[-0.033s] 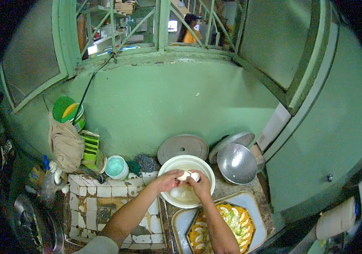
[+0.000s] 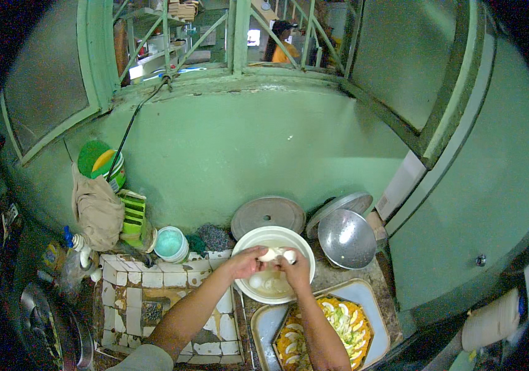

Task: The person assembles a layered casserole in a rectangular baking tray. They spread a yellow base layer, add shredded cabbage, and then slice and arrange boiled eggs over the top in a decorative pattern.

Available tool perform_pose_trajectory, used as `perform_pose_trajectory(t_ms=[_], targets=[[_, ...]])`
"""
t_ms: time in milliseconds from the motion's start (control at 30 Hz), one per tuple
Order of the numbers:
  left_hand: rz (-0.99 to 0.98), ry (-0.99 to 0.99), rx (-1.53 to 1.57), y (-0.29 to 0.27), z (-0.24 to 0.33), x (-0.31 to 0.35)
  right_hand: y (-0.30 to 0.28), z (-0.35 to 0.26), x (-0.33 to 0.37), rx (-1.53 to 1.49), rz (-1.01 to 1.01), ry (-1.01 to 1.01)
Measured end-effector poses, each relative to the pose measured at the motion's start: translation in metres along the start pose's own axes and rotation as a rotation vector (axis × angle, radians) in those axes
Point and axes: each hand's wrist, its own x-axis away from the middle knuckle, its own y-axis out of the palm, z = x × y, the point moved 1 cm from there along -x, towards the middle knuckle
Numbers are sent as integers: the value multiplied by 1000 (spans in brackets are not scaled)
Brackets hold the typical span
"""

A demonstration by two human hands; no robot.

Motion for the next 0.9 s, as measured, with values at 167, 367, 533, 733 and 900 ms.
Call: perform_pose_trajectory(t_ms=[167, 367, 533, 733, 900], targets=[[128, 340, -902, -4, 10, 6, -5, -4, 12, 322, -96, -135], [264, 180, -2060, 21, -30, -10, 21, 12, 35, 1408, -521, -127], [138, 87, -1902, 10, -17, -21, 25, -27, 54, 1250, -270, -230], [110, 291, -526, 0, 32, 59, 55, -51, 142, 837, -284, -256], [57, 293, 556, -48, -6, 190, 73, 0, 255, 921, -629, -160]])
